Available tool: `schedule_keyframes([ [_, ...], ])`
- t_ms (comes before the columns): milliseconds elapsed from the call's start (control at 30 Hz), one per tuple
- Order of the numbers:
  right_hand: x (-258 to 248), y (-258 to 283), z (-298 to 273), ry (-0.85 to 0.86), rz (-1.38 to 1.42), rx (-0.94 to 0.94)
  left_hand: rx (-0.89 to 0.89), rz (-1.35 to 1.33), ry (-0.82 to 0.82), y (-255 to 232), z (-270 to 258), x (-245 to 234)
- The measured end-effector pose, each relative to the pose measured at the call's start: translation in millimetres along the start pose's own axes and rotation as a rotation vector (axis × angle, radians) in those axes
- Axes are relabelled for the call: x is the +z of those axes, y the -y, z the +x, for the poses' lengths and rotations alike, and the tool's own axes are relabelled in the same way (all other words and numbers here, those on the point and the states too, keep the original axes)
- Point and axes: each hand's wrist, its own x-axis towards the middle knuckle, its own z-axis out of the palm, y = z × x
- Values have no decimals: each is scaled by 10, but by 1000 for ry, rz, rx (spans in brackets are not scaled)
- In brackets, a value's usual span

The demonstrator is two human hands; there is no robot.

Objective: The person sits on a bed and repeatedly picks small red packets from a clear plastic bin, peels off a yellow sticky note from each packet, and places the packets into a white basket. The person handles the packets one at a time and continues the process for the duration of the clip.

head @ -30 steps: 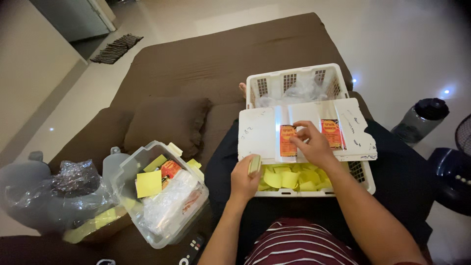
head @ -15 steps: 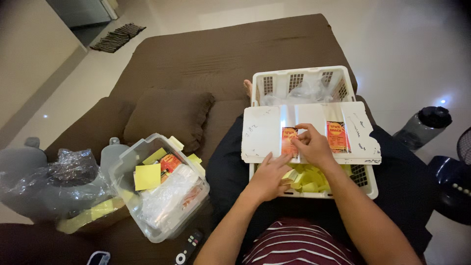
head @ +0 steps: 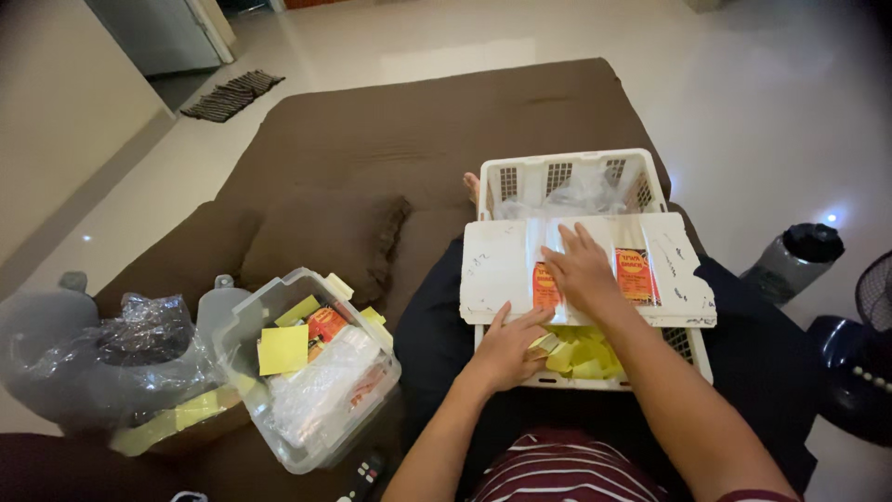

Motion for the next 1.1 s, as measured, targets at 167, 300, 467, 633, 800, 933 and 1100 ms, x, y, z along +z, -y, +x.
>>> schedule_keyframes([
  [167, 23, 11, -58, 46, 311, 98, -10, -17, 12, 0, -1, 9],
  [300, -138, 194, 177, 43, 785, 472, -3, -29, 5, -6, -9, -7],
  [467, -306, 281, 497, 93, 724, 439, -25, -20, 40, -27, -19, -24],
  [633, -219, 268, 534, -4, 866, 535, -6, -12, 32, -28, -11, -41],
  [800, -116, 195, 482, -2, 930, 574, -10, -26, 16, -36, -28, -38],
  [933, -182, 145, 338, 90, 795, 616, -34, -41, 35, -64, -20, -54],
  [1100, -333, 91, 40, 150, 779, 766, 9, -139, -79, -101, -44, -89],
])
